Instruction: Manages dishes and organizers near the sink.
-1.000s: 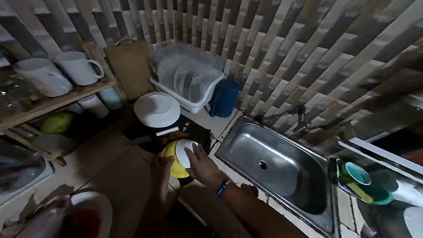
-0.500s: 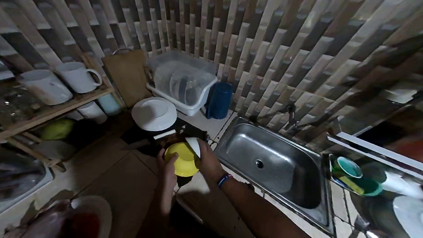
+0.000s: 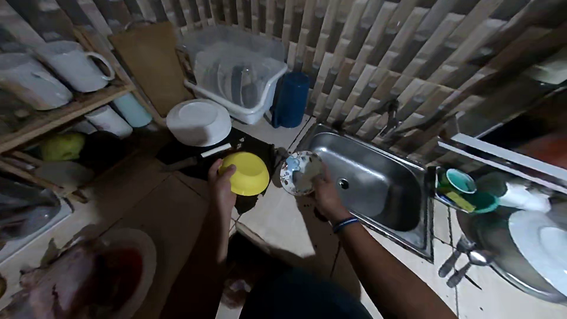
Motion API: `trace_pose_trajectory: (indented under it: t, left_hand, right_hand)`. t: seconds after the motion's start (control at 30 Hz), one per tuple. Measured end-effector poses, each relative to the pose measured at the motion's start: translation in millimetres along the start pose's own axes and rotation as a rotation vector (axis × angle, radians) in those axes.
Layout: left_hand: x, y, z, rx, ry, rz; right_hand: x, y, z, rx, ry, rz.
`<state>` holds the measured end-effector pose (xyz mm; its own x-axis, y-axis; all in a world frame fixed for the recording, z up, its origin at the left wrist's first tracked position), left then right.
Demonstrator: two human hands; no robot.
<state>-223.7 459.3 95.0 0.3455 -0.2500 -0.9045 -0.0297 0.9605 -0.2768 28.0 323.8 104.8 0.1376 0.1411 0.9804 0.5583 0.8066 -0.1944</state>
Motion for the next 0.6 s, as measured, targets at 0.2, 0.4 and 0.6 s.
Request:
trace_pose_trajectory:
  t: [0.2, 0.4, 0.6]
  left_hand:
    - [-30.0, -64.0, 46.1, 0.441, 0.465, 0.344]
    - [-6.2, -140.0, 72.1, 0.97, 1.061, 0.776]
    - [54.1, -139.9, 55.5, 1.177, 0.993, 1.166]
  right_hand:
    - [-20.0, -35.8, -24.5, 0.146, 0.205, 0.197]
    - [-38.5, -80.6, -77.9, -0.018, 0.112, 0.244]
    - [-42.8, -111.2, -162.6, -0.375, 0.223, 0.052]
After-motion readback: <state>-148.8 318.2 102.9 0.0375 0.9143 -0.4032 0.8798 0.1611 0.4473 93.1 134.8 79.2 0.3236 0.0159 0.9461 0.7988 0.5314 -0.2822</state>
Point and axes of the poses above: each hand's wrist, its own y-axis towards the middle knuckle, its own z-axis out of the palm, x = y × z, the point moved 2 cm from there along y, towards the middle knuckle, and after that the axes turned 5 degrees about -z, right-handed, at the moved point
